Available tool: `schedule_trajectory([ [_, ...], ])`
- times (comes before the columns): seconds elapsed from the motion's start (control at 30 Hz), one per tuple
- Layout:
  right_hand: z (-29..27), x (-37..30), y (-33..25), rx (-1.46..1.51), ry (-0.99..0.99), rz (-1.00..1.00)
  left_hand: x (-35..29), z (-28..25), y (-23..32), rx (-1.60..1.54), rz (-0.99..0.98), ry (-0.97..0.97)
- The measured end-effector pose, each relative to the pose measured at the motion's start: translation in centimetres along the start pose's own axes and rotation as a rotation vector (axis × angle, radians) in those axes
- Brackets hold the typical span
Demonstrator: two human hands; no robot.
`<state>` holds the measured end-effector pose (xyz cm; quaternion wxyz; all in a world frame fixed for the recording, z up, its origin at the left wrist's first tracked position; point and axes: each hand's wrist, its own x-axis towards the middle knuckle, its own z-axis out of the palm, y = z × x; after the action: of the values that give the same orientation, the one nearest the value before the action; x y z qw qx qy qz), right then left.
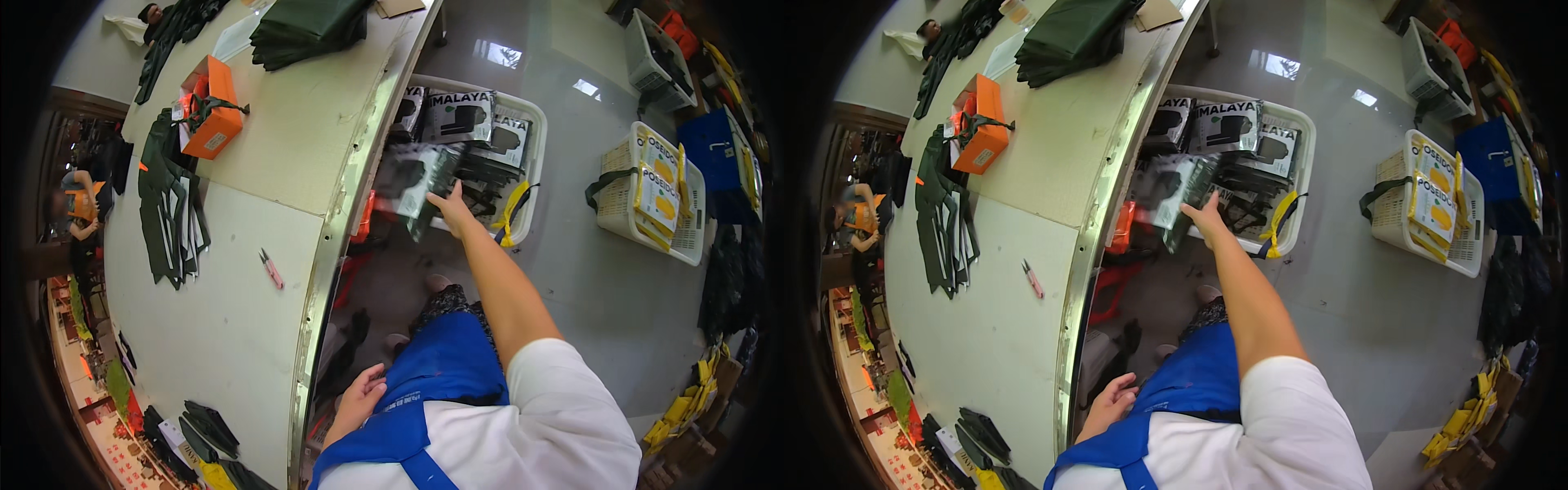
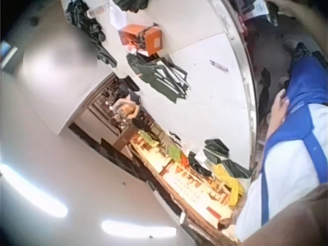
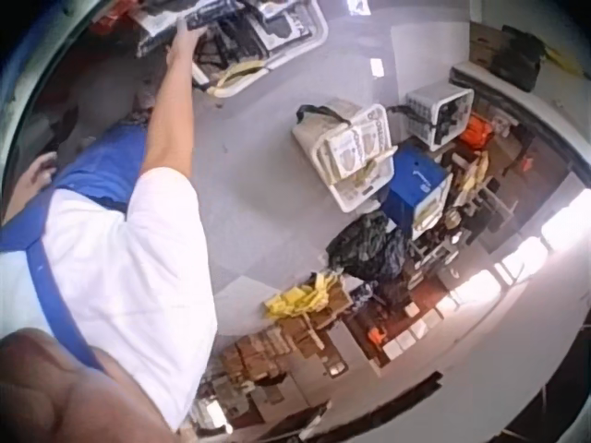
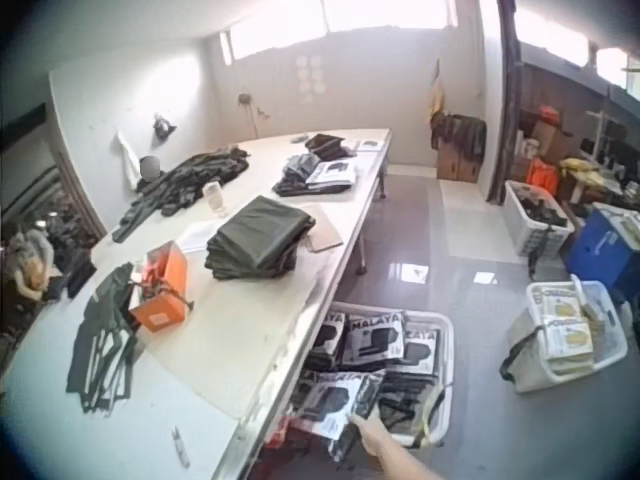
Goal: The person folds a green jacket on a table, aligns edges, and places it into a plastic bag. The person repeats this process with another jacket, folding and bagging each item individually.
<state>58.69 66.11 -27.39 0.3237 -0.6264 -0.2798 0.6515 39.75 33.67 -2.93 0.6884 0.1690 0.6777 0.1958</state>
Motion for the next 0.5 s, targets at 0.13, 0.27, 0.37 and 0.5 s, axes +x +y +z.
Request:
schedule_trajectory([
  [0.13,1.9,2.4,-0.9,-0.401,-0.106,-0.088,0.2,0.1,-1.1,0.026,0.032,0.052],
  [0.27,2.4,-3.4,2.1,-0.424,-0.33,0.048,-0.2,-0.8,-6.9,-0.105,0.174,0.165],
  [0.37,0.9,-5.9,10.0,-1.033,-0.43,-0.091,0.0,-1.4,-14.9,-0.188,0.194,0.315],
  [0.5,2.3,-14.3,14.6,-1.48,-0.761,-0.21,0.3,1.2,-27.7,-0.238,0.113,0.519],
])
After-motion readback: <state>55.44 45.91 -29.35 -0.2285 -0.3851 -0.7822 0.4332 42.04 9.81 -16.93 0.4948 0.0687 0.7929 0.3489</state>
